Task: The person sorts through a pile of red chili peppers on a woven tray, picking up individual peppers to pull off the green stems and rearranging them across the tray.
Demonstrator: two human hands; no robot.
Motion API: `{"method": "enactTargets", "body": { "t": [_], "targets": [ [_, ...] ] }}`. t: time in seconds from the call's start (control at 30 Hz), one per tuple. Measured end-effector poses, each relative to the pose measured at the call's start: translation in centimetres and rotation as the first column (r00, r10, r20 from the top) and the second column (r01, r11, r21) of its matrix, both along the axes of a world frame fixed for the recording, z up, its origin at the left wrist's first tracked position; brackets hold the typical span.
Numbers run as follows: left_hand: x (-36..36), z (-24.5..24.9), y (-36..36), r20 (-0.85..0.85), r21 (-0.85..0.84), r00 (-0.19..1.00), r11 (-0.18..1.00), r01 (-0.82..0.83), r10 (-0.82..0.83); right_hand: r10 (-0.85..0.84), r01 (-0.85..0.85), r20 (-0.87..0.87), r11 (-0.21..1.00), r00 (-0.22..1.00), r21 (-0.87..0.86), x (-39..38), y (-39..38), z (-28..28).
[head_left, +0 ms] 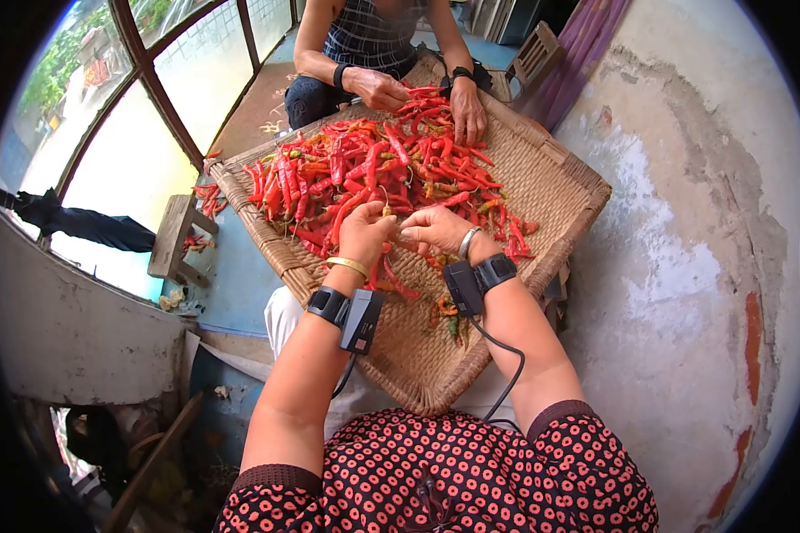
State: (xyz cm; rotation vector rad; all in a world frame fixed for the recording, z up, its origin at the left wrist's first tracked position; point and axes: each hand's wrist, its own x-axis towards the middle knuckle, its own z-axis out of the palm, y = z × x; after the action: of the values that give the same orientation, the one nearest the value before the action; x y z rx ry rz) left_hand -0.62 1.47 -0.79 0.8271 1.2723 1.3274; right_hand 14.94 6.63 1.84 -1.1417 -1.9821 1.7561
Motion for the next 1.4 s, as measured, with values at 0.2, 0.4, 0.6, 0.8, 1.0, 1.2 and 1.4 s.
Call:
{"method": "enactTargets", "body": {
  "t": [0.2, 0.4, 0.6, 0.8, 1.0, 1.2, 1.4],
  "targets": [
    [0.2, -0.7, 0.3, -0.153, 0.015, 0.987, 0.999, -0.051, 0.052, 0.132, -0.148, 0.215, 0.987, 0.968, 0.06, 0.0, 0.1, -0.8],
    [0.0, 0.8, -1.2, -0.875, 0.072, 0.476, 0.996, -0.05, 0.087, -0.362, 0.358, -0.306, 0.931, 0.881, -0.071, 3.3, 1.5, 2.3],
    [0.0, 0.9, -1.0, -0.969, -0.007, 0.248, 0.999, -0.032, 0.002, -0.318, 0.164, 0.244, 0.853, 0.916, 0.496, 3.7, 3.7, -2.9],
    [0.0, 1.4, -1.6, -0.973, -0.193, 0.115, 0.978, 0.082, -0.202, -0.122, -0.383, 0.791, 0.824, 0.6, 0.418, -0.4, -0.3, -1.5],
    [-0.3, -0.8, -1.0, -0.985, -0.17, 0.019, 0.98, 0.106, -0.173, 0.144, -0.441, 0.661, 0.843, 0.736, 0.307, 1.6, 1.2, -1.0],
    [-0.5, -0.8, -1.0, -0.987, -0.156, 0.007, 0.977, 0.145, -0.159, -0.474, 0.339, -0.708, 0.878, 0.523, -0.338, 4.0, 2.7, 1.7],
    [-0.2, 0.3, -1.0, -0.973, -0.232, -0.031, 0.959, 0.165, -0.23, -0.519, 0.149, 0.203, 0.558, 0.831, 0.816, 3.2, 3.3, -2.3]
  ]
}}
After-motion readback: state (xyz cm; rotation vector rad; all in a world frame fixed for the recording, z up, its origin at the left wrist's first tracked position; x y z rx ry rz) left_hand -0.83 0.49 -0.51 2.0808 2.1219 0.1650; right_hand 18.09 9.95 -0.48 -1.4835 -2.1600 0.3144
